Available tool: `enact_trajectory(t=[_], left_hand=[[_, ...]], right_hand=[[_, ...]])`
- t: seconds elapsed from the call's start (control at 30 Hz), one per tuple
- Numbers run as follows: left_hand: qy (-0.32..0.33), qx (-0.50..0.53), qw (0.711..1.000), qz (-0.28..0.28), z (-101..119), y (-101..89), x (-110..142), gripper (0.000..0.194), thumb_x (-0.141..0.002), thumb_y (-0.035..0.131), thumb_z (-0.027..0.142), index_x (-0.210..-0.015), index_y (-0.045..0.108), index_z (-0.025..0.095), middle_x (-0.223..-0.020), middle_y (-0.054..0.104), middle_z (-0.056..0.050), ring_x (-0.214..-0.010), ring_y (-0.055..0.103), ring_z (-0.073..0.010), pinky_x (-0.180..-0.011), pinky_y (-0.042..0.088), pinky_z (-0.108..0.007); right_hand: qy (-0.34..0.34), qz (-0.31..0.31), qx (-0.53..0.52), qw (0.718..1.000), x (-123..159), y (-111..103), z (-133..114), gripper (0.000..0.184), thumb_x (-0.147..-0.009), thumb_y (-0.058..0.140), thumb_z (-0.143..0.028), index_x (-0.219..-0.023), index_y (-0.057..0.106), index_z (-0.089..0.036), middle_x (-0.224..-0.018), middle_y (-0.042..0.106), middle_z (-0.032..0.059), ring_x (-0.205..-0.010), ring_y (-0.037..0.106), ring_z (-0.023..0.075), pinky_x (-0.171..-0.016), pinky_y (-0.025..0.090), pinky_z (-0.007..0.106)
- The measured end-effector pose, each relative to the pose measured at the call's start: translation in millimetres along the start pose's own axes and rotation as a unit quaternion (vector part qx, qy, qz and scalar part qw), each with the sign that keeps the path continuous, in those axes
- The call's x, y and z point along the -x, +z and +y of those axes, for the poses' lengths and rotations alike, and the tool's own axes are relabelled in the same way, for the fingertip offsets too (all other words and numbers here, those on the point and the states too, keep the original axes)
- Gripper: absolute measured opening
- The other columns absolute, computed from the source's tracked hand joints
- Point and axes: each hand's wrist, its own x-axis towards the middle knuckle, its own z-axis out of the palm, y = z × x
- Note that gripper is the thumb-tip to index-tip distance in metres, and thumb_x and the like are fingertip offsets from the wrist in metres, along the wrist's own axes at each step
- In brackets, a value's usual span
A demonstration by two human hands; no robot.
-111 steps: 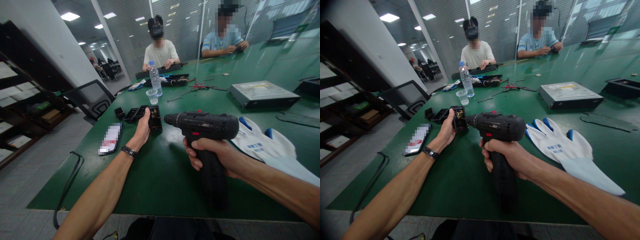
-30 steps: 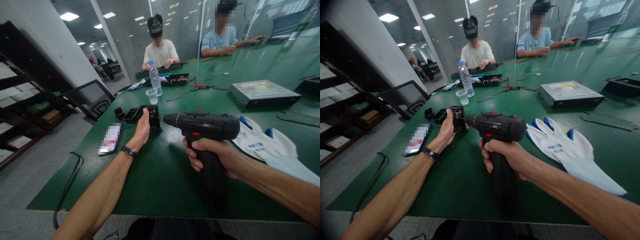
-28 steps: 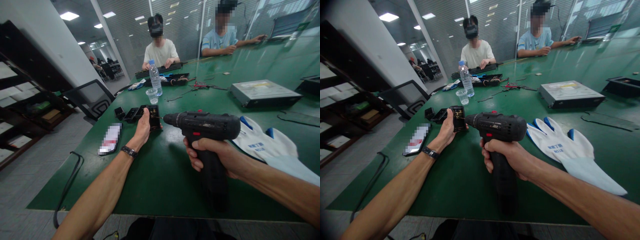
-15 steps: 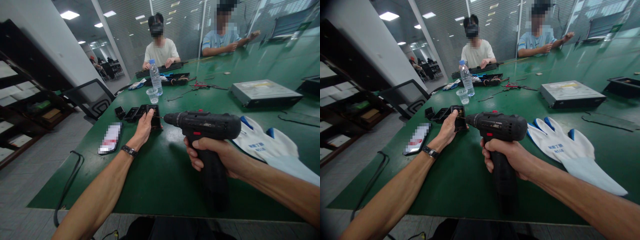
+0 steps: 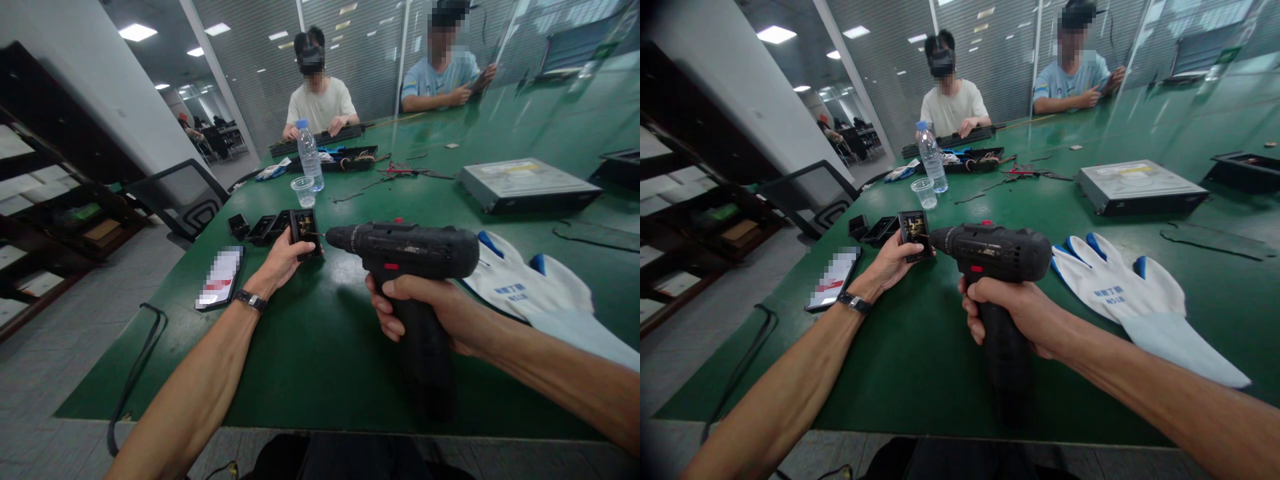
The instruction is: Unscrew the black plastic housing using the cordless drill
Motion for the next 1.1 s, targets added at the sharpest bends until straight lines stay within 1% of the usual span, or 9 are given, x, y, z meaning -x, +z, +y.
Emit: enact_trajectory(t=[0.1, 0.17, 0.3, 0.4, 0.63, 0.87, 1.1], left_hand=[[0.018, -0.035, 0.999, 0.023, -1.4, 4.6, 0.1, 0.053, -0.063, 0.086, 0.012, -0.108, 0.06, 0.016, -0.098, 0.072, -0.003, -0.079, 0.071, -0.0154, -0.081, 0.06, -0.034], [0.03, -0.047, 0.997, 0.043, -3.5, 7.4, -0.9, 0.054, -0.061, 0.088, 0.012, -0.107, 0.06, 0.016, -0.096, 0.072, -0.002, -0.077, 0.07, -0.0145, -0.079, 0.061, -0.033], [0.04, -0.048, 0.996, 0.058, -6.4, 10.1, -3.0, 0.058, -0.062, 0.092, 0.019, -0.11, 0.059, 0.016, -0.1, 0.072, -0.003, -0.081, 0.069, -0.0156, -0.078, 0.062, -0.034], [0.044, -0.05, 0.996, 0.066, -6.5, 11.8, -3.3, 0.059, -0.062, 0.095, 0.025, -0.109, 0.06, 0.016, -0.098, 0.071, -0.002, -0.08, 0.069, -0.0153, -0.077, 0.062, -0.034], [0.058, -0.048, 0.992, 0.096, -8.1, 16.3, -5.1, 0.056, -0.061, 0.095, 0.027, -0.105, 0.061, 0.016, -0.092, 0.07, -0.001, -0.074, 0.068, -0.0147, -0.07, 0.062, -0.033], [0.065, -0.053, 0.992, 0.096, -9.9, 17.1, -5.1, 0.054, -0.062, 0.094, 0.025, -0.104, 0.061, 0.016, -0.092, 0.07, -0.001, -0.073, 0.067, -0.0141, -0.069, 0.061, -0.032], [0.072, -0.055, 0.992, 0.089, -11.2, 15.4, -5.9, 0.052, -0.063, 0.093, 0.022, -0.104, 0.062, 0.015, -0.092, 0.07, -0.001, -0.074, 0.066, -0.0143, -0.069, 0.061, -0.032]], right_hand=[[0.002, -0.003, -0.005, 1.0, -0.4, -0.3, 0.1, 0.016, -0.079, 0.074, -0.027, -0.089, 0.068, -0.016, -0.072, 0.059, -0.0004, -0.053, 0.055, 0.0118, -0.053, 0.049, 0.027], [0.002, -0.002, -0.006, 1.0, -0.8, -0.5, -0.1, 0.016, -0.079, 0.074, -0.027, -0.089, 0.069, -0.016, -0.071, 0.059, -0.0006, -0.053, 0.055, 0.0117, -0.053, 0.049, 0.027], [0.002, 0.0, -0.002, 1.0, -0.6, 0.2, -0.7, 0.017, -0.079, 0.074, -0.027, -0.09, 0.069, -0.016, -0.071, 0.059, -0.0008, -0.053, 0.055, 0.0117, -0.053, 0.048, 0.027], [0.004, 0.001, -0.003, 1.0, -0.3, 1.6, -1.7, 0.016, -0.079, 0.074, -0.026, -0.091, 0.068, -0.016, -0.071, 0.059, -0.0009, -0.053, 0.055, 0.0118, -0.053, 0.049, 0.027], [0.004, 0.001, 0.004, 1.0, 0.1, 0.9, -1.3, 0.018, -0.079, 0.074, -0.026, -0.092, 0.068, -0.016, -0.071, 0.06, -0.0006, -0.053, 0.056, 0.0119, -0.053, 0.049, 0.027], [0.003, 0.003, 0.003, 1.0, 0.7, 1.9, -1.0, 0.017, -0.078, 0.075, -0.026, -0.089, 0.067, -0.016, -0.07, 0.059, -0.001, -0.051, 0.054, 0.0114, -0.052, 0.049, 0.027], [0.006, 0.0, -0.001, 1.0, 0.0, 1.4, -1.1, 0.017, -0.078, 0.074, -0.026, -0.09, 0.068, -0.016, -0.07, 0.059, -0.0014, -0.051, 0.055, 0.0116, -0.052, 0.049, 0.027]])
